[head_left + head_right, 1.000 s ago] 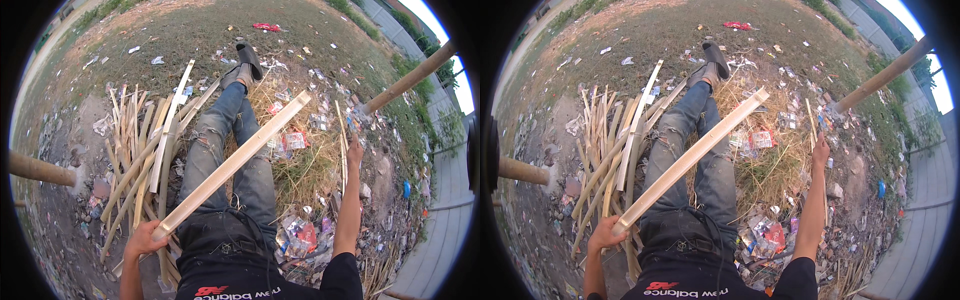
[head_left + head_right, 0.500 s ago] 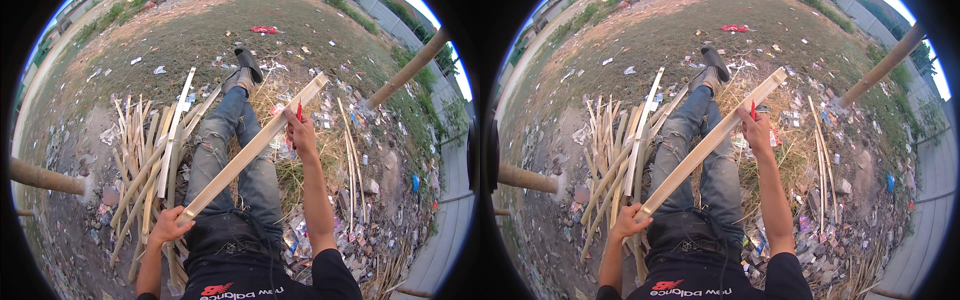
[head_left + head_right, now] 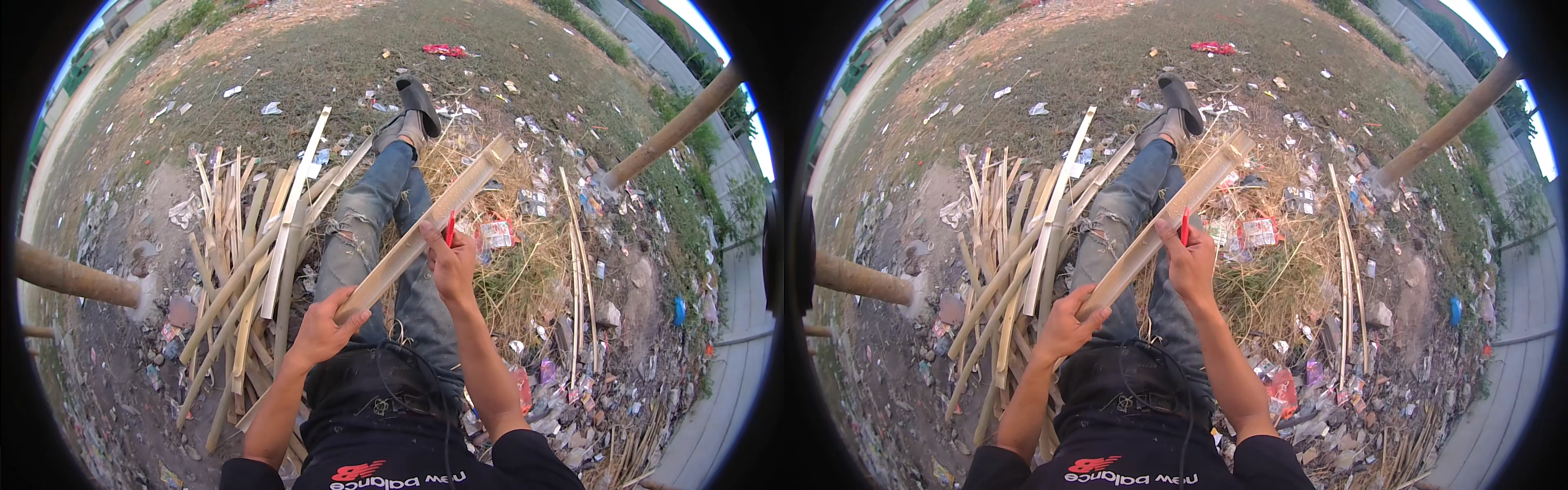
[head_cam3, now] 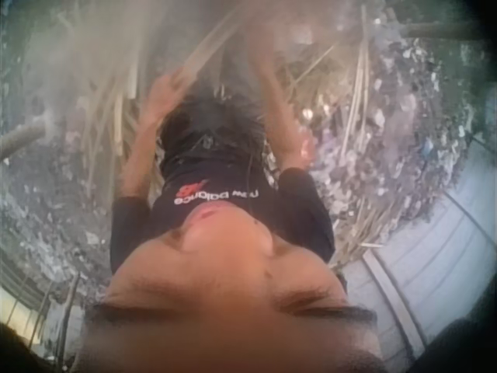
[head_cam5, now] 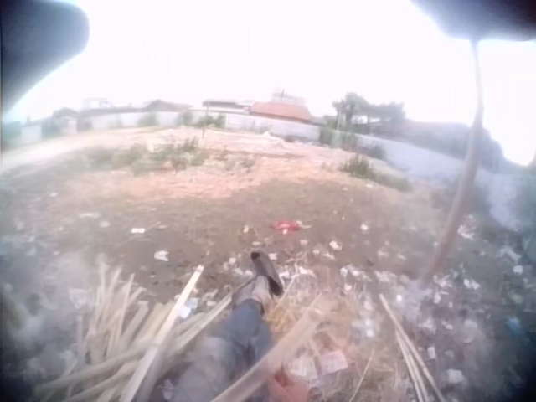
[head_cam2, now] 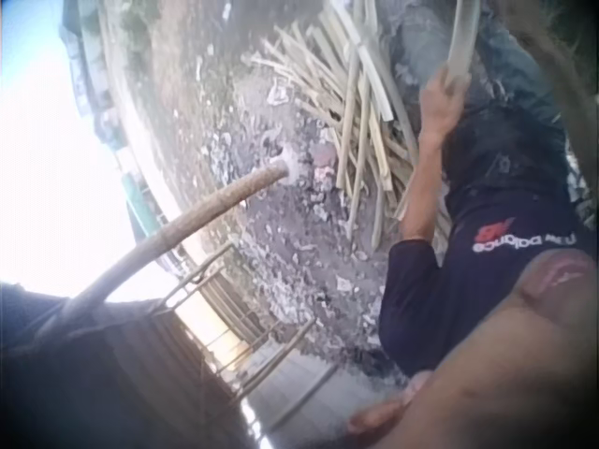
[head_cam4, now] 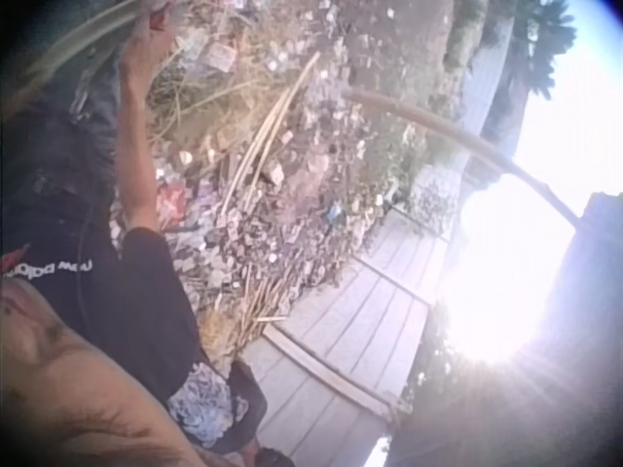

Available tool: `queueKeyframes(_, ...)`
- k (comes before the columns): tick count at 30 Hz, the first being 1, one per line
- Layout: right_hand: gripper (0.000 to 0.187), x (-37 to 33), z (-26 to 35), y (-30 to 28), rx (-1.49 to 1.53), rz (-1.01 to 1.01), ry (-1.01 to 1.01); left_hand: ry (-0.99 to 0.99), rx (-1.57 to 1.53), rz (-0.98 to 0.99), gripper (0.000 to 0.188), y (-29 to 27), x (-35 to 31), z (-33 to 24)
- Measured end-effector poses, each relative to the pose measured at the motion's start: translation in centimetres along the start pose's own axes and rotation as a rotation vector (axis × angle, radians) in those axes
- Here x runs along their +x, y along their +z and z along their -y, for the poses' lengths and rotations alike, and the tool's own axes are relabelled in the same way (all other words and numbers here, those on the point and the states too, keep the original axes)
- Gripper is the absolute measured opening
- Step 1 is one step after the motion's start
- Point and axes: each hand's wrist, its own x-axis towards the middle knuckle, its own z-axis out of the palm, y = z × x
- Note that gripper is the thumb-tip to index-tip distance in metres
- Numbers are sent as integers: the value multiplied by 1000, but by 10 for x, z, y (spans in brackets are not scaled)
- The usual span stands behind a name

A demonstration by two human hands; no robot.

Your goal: The person sits on the ground and uses a red utility knife to sharpen the end of a long bamboo stick. They hold the stick with their left hand and scrape the blade along the wood to create a point, occasionally rotating the stick to work on different sides.

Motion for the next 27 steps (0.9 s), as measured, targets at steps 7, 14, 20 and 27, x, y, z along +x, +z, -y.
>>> queueKeyframes(7,53,-23,0,-3,-617,144,-156,76,121,-83,50,13,24,-7)
queueKeyframes(14,59,-34,12,-28,-1174,219,-331,4,155,-66,58,2,21,-21)
queueKeyframes(20,65,38,36,-92,-1103,-109,-229,13,173,7,51,-11,-1,-9)
queueKeyframes(27,65,16,44,-78,-1075,-55,-329,38,159,38,52,-23,-2,-33)
